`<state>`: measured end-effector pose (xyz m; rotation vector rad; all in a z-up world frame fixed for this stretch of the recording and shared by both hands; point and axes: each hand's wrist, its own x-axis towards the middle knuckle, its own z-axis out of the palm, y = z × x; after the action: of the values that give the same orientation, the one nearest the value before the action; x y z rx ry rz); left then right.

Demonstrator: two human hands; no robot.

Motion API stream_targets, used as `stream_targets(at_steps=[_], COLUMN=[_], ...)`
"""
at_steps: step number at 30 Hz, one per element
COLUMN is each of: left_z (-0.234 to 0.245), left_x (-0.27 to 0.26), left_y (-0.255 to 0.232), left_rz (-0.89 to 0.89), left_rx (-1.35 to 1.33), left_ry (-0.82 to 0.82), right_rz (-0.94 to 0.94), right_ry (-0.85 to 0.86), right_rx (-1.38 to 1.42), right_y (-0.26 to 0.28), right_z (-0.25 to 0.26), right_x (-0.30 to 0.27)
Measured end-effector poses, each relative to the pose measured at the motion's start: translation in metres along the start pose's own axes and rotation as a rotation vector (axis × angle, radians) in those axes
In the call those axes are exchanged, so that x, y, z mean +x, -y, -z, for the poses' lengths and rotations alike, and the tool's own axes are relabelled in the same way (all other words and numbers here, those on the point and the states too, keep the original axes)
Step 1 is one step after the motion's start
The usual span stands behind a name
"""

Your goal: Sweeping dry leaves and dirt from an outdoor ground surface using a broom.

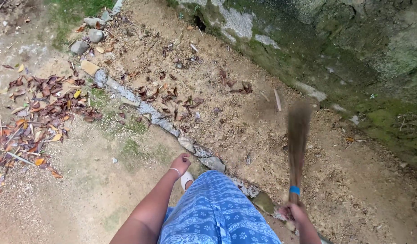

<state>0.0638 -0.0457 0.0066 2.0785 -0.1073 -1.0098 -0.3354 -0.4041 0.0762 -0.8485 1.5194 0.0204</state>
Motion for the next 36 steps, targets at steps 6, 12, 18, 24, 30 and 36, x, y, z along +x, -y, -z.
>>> stream_targets(at_steps=[6, 12, 18, 24, 30, 36], left_z=[0.024, 0.071, 0.079, 0.054, 0.031, 0.021], left_x=[0.004, -0.02, -0.038, -0.045, -0.016, 0.007], left_y=[0.01, 0.035, 0.051, 0.048, 0.038, -0.001], left_rz=[0.017, 0.168, 0.183, 0.24, 0.247, 0.17], left_rx=[0.064, 0.023, -0.055, -0.258, 0.028, 0.016], left_ry=[0.006, -0.098, -0.102, -0.056, -0.009, 0.017], right_rz=[-0.537, -0.549, -0.482, -0.429, -0.083, 0.023], right_ry=[-0.583, -0.451, 0.395, 0.808, 0.684, 0.298], right_rx=[0.464, 0.435, 0.015, -0.469, -0.441, -0.274], right_y=[-0.019, -0.018, 0.04, 0.082, 0.076, 0.043], right_z=[0.056, -0.067, -0.283, -0.3, -0.226, -0.119], right_x=[0.046, 0.044, -0.004, -0.013, -0.049, -0.061])
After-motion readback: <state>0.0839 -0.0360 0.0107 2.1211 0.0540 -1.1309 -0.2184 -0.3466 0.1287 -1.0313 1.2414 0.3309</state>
